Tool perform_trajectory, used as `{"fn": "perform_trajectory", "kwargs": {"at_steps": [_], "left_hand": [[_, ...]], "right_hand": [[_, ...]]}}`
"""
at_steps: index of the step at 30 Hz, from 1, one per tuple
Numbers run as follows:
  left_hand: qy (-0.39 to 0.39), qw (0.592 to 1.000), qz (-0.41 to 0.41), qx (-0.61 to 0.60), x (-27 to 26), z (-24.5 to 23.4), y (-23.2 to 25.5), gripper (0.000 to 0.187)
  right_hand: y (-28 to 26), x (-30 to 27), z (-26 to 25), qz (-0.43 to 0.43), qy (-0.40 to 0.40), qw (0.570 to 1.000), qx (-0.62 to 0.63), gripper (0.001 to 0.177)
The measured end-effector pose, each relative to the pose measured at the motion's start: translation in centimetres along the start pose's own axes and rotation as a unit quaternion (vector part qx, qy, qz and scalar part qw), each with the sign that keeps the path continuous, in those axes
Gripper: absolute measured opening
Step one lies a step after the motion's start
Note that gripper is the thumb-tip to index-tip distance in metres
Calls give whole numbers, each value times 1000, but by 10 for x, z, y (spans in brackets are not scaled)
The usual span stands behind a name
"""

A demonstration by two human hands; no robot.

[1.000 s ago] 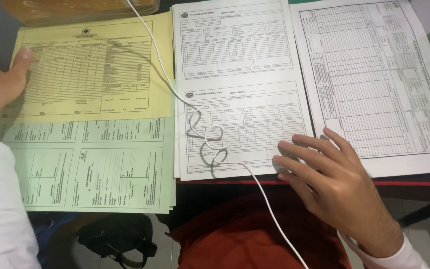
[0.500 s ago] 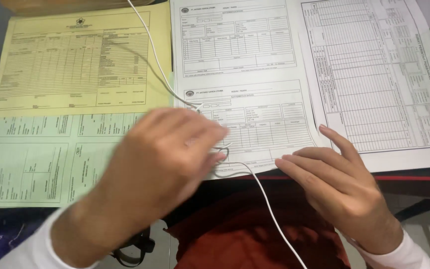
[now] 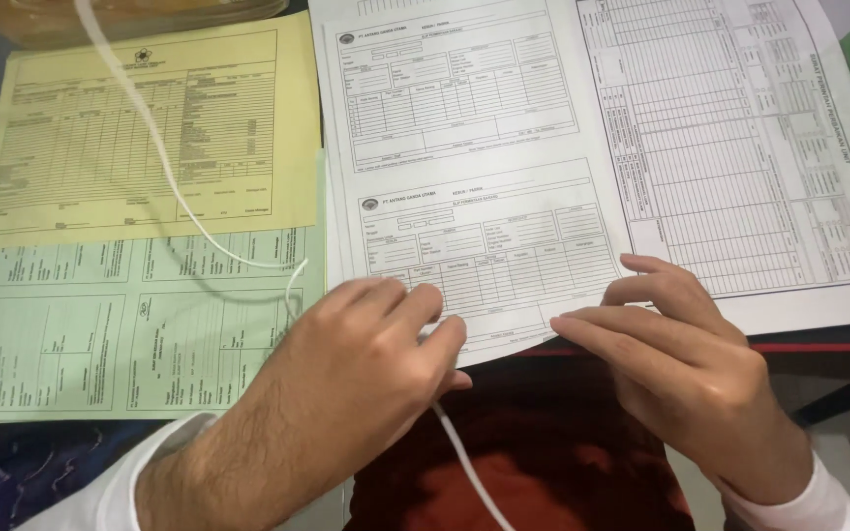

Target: Sorting and organizing various printed forms and documents on a desk

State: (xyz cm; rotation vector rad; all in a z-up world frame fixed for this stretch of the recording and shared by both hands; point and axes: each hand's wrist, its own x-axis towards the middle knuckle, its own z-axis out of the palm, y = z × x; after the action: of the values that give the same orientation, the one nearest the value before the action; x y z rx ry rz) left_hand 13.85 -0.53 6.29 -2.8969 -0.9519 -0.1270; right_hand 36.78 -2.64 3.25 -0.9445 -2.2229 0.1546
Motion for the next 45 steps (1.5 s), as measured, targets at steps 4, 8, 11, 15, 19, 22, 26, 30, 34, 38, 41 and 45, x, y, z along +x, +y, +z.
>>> {"fn": "perform_trajectory", "kwargs": {"at_steps": [4, 8, 11, 15, 19, 22, 26, 30, 34, 38, 41, 45], "left_hand": [[73, 996, 9, 50, 7, -2, 12, 16], [83, 995, 6, 59, 5, 6, 23, 20], [101, 993, -8, 69, 7, 9, 27, 20], [117, 992, -22, 38, 9, 5, 25, 21], [151, 988, -30, 5, 12, 2, 22, 32], [160, 986, -36, -28, 11, 8, 21, 33], [171, 982, -39, -76, 11, 7, 19, 32], [90, 975, -81, -185, 11, 6, 16, 15], [37, 979, -83, -181, 10, -3, 16, 40], [104, 990, -78, -55, 13, -9, 22, 31], [131, 990, -50, 19, 19, -10, 28, 13], [176, 982, -37, 55, 38, -15, 37, 28]], "right_hand": [[-1, 3, 0, 9, 41, 999, 27, 10], [-2, 6, -2, 21, 62, 997, 29, 8], [-1, 7, -4, 24, 60, 997, 38, 8], [4, 3, -5, 42, 41, 998, 10, 18], [5, 1, -8, 61, 37, 997, -12, 22], [5, 4, -13, 55, 33, 998, -17, 16], [5, 4, -14, 54, 35, 998, -22, 16], [7, 3, -15, 56, 30, 998, -23, 13], [9, 3, -14, 58, 51, 996, -41, 15], [10, 2, -14, 63, 87, 992, -63, 20], [18, -3, -18, 18, 129, 988, -83, 22], [38, -29, -32, -11, 140, 984, -108, 16]]}}
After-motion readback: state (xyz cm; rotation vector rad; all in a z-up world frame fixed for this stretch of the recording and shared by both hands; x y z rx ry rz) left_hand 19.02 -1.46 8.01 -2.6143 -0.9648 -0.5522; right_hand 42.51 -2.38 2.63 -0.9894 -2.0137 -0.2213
